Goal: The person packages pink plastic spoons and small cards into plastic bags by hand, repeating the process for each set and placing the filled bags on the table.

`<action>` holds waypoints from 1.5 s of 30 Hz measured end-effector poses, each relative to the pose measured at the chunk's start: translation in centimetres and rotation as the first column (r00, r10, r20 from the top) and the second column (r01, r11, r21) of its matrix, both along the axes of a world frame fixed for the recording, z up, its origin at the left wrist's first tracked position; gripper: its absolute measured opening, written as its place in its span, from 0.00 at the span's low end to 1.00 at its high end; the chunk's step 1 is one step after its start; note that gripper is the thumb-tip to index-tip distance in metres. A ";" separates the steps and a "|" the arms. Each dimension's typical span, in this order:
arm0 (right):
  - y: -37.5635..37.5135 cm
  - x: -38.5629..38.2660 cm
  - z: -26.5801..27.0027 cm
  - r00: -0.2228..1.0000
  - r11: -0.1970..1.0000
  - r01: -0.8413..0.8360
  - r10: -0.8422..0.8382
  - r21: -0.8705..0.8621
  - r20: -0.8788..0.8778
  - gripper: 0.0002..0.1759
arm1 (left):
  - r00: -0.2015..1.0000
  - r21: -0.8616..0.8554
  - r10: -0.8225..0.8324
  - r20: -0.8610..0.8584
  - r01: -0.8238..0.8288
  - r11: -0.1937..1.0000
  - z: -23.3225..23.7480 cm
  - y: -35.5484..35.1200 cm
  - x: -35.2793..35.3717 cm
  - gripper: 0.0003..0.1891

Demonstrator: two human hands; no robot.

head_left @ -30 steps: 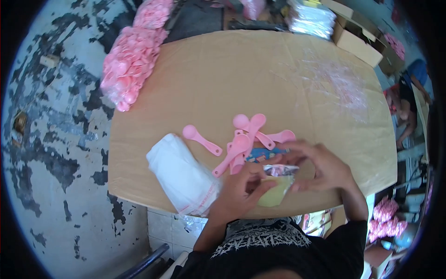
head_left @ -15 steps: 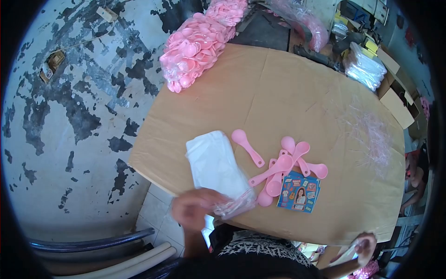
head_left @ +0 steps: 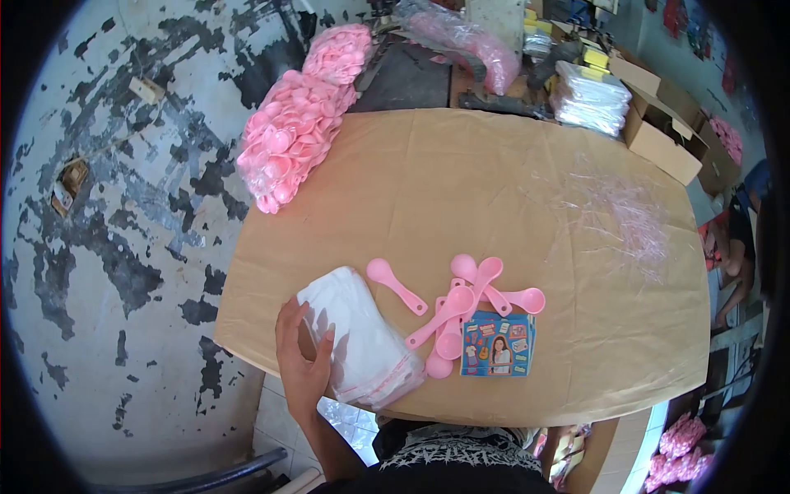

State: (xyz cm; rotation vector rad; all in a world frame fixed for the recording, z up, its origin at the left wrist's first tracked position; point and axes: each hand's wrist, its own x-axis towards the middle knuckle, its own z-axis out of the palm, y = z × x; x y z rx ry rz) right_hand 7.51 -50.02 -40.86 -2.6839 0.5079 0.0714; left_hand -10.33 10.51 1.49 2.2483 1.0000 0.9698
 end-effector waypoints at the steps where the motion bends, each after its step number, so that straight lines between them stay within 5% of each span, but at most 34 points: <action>1: 0.2 -0.4 0.0 1.000 1.000 0.009 -0.009 0.012 -0.013 0.25 | 0.999 -0.008 -0.008 -0.033 0.008 1.000 0.1 0.0 0.2 0.26; 6: 1.3 -1.6 -0.1 0.998 0.999 0.023 -0.021 0.042 -0.058 0.24 | 0.985 -0.003 0.005 -0.174 -0.006 1.000 0.5 0.2 1.1 0.30; 17: 1.3 -2.8 0.7 0.996 0.994 0.077 -0.073 0.073 -0.060 0.22 | 0.987 -0.087 -0.024 -0.156 0.011 0.996 -1.1 0.4 1.2 0.30; 23: 1.0 -3.2 0.3 0.992 0.990 0.122 -0.119 0.064 -0.049 0.21 | 0.989 -0.341 0.064 0.130 -0.016 0.940 -0.6 0.0 1.9 0.28; 26: -0.2 -3.4 0.4 0.991 0.989 0.133 -0.132 0.057 -0.030 0.20 | 0.986 -0.307 0.049 0.161 0.003 0.952 -1.5 0.4 1.5 0.24; 29: -2.0 -3.4 1.4 0.987 0.986 0.158 -0.158 0.051 0.005 0.19 | 0.999 0.020 0.039 -0.031 -0.038 0.999 -0.1 0.2 1.9 0.21; 32: -5.7 -2.5 3.6 0.969 0.976 0.212 -0.215 0.042 0.125 0.19 | 0.995 -0.093 0.068 0.067 -0.062 0.994 0.5 0.2 2.1 0.20; 35: -11.8 -0.7 8.5 0.872 0.961 0.271 -0.269 0.054 0.410 0.19 | 0.933 -0.202 0.140 0.332 -0.075 0.977 1.1 -0.2 3.0 0.13; 38: -15.5 2.8 20.4 0.523 0.976 0.216 -0.092 -0.028 0.847 0.18 | 0.896 -0.257 0.150 0.419 -0.041 0.965 0.8 0.1 2.7 0.09; 40: -11.8 6.3 30.1 0.321 0.989 0.117 0.052 -0.094 0.946 0.18 | 0.912 -0.282 0.158 0.380 -0.048 0.958 1.0 0.2 2.3 0.07; 43: 4.0 11.4 42.6 0.220 0.938 -0.330 0.190 -0.111 0.957 0.17 | 0.948 -0.265 0.165 0.271 -0.091 0.960 1.0 0.4 2.1 0.06; 44: 12.2 11.2 46.1 0.461 0.711 -0.526 -0.221 0.466 0.859 0.14 | 0.952 -0.238 0.145 0.270 -0.080 0.968 1.1 0.4 2.1 0.07; 45: 16.0 11.9 47.9 0.391 0.707 -0.696 0.221 0.130 0.893 0.11 | 0.953 -0.209 0.129 0.273 -0.072 0.975 1.3 0.4 2.3 0.07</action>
